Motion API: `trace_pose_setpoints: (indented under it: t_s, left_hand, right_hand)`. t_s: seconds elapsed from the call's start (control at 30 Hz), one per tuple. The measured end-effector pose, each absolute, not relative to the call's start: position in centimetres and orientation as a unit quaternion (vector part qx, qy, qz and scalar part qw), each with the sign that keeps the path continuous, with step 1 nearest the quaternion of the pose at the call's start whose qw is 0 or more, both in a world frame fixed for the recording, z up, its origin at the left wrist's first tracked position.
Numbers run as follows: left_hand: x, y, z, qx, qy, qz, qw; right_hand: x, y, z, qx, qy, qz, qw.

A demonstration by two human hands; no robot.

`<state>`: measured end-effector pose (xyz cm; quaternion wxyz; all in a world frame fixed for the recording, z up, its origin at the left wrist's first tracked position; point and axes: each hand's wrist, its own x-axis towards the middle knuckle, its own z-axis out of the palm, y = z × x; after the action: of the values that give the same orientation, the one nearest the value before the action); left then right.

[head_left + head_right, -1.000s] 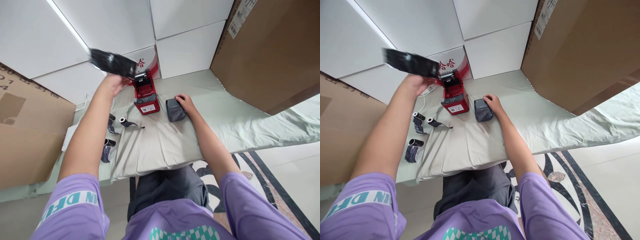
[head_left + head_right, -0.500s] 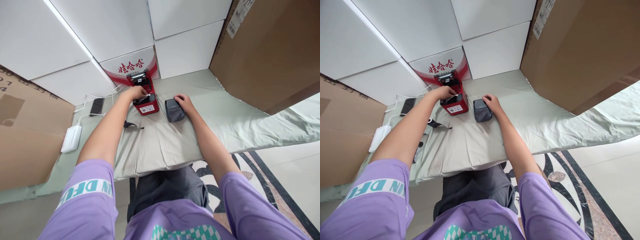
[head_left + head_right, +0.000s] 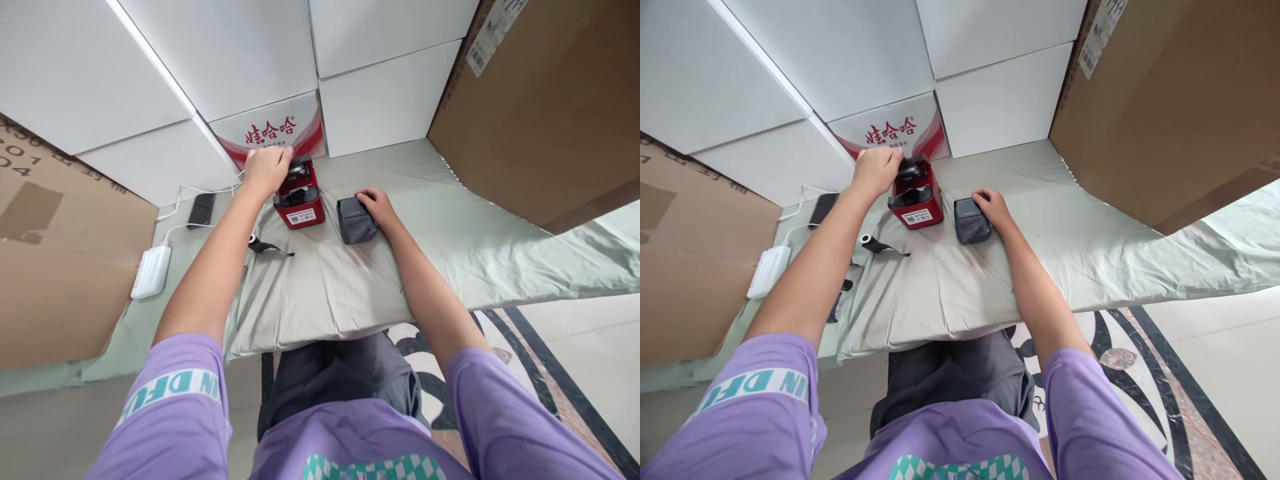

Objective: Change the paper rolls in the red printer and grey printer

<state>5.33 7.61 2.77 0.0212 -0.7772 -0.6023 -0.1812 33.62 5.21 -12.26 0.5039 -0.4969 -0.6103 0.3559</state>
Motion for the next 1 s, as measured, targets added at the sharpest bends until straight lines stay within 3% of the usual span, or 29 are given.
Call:
trace_pose_setpoints:
  t_s: [0.3, 0.67, 1.0]
  left_hand:
    - [6.5, 4.9, 2.4, -0.755, -0.647, -0.112, 0.009]
    - [8.6, 4.3, 0.7, -0.743, -0.651, -0.151, -0.038]
    - [9.1, 3.0, 1.6, -0.732, -0.669, -0.128, 0.020]
  right_hand:
    - [33.7, 5.1, -12.3, -0.499, -0.613, 0.353, 0.499]
    - [33.8, 5.2, -12.7, -0.502, -0.613, 0.353, 0.497]
    - [33.6, 4.5, -12.5, -0.496, -0.600, 0.348, 0.522]
